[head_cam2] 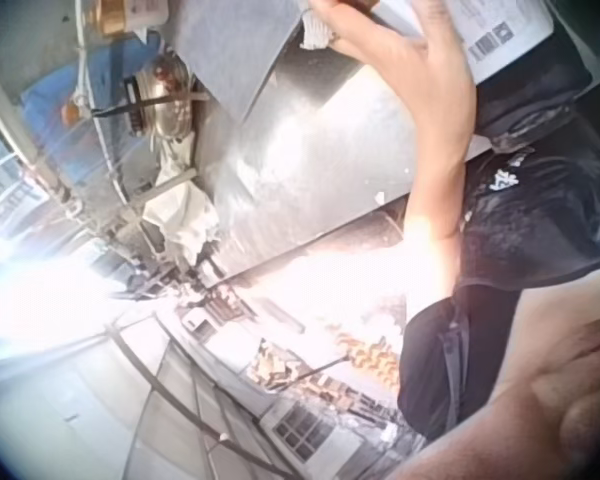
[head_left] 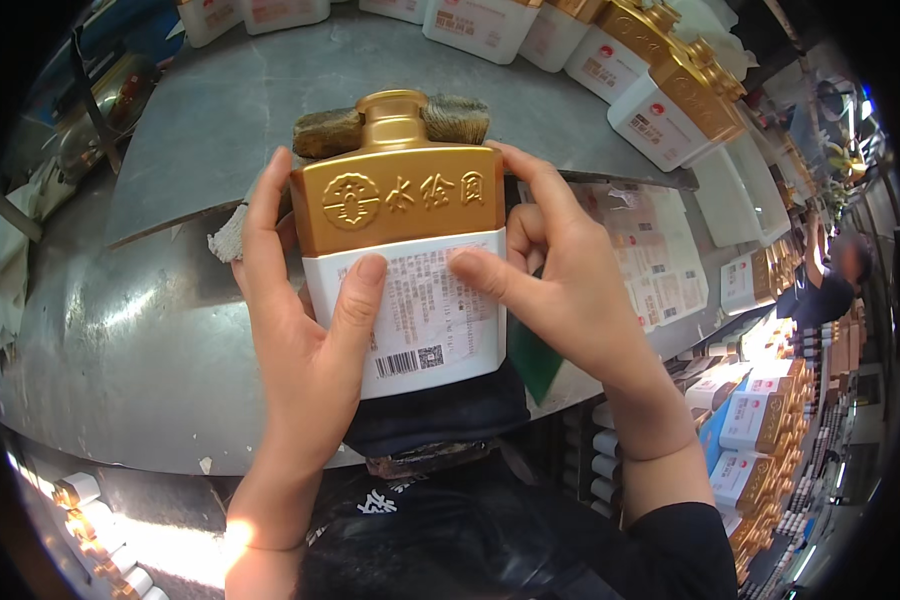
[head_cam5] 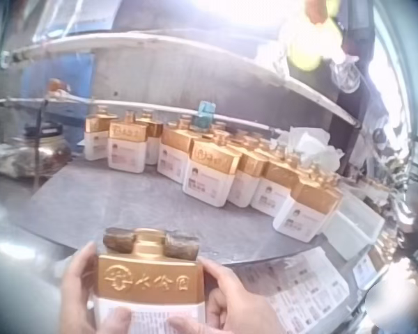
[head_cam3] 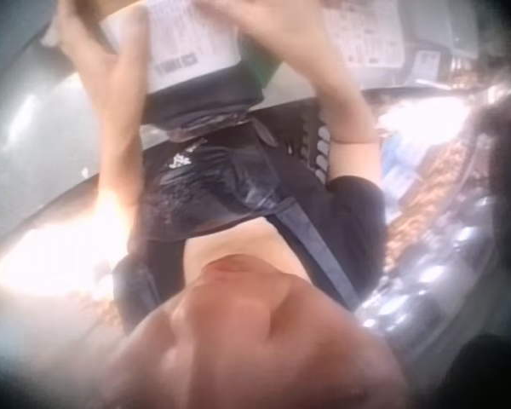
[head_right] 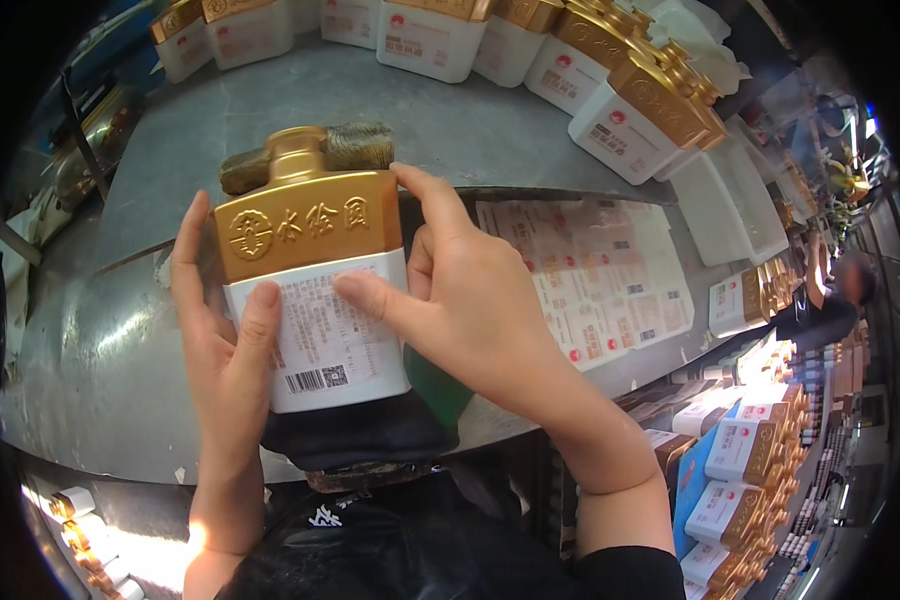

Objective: The person applies white labels to gold and white bottles on a metal workbench. They use a green plastic scraper to smooth the labels and remove air bubbles, then place the finished bottles into a white plastic bin.

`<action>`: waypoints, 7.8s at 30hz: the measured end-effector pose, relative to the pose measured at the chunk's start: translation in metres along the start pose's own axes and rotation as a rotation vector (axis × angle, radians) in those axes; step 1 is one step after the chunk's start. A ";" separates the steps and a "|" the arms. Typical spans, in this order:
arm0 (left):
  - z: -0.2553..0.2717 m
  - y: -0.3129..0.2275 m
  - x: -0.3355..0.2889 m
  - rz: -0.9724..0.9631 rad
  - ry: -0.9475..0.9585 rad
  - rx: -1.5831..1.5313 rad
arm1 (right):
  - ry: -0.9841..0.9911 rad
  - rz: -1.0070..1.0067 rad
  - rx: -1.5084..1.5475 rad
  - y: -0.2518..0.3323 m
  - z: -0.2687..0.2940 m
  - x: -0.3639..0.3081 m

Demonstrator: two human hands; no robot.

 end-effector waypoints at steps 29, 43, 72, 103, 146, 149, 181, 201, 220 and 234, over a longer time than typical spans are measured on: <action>0.002 0.001 -0.014 0.075 -0.028 -0.240 | -0.034 0.011 0.071 -0.004 -0.002 -0.007; 0.002 -0.001 -0.013 0.049 -0.028 -0.277 | -0.027 0.053 0.056 -0.004 -0.003 -0.004; 0.004 0.006 -0.020 0.145 0.055 -0.314 | 0.040 0.025 0.060 -0.004 -0.007 -0.006; 0.044 0.008 -0.050 0.130 -0.080 -0.261 | -0.183 0.919 -0.453 0.078 0.007 -0.008; 0.025 0.016 -0.059 0.029 -0.012 0.242 | 0.279 0.534 -0.286 0.080 0.025 0.101; 0.018 -0.023 -0.074 -0.230 -0.022 0.276 | 0.295 0.586 -0.033 0.076 0.038 0.085; 0.012 -0.040 -0.048 -0.329 -0.216 0.650 | -0.065 0.082 -0.910 -0.300 0.044 0.070; -0.032 -0.053 -0.060 0.243 0.194 0.054 | 0.203 0.243 0.581 0.014 0.011 -0.081; -0.009 -0.057 -0.073 0.248 0.232 0.039 | 0.050 0.486 0.038 0.052 0.035 -0.084; 0.001 -0.041 -0.079 0.378 0.092 -0.143 | -0.076 0.570 -0.125 0.067 0.013 -0.086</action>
Point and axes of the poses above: each hand's wrist, its own x-axis towards the middle knuckle, its own z-axis out of the back of the hand, y = z × x, the point moved 8 cm from there along x, towards the middle knuckle, and after that the axes turned 14 degrees about -x, right-handed, at the moved point
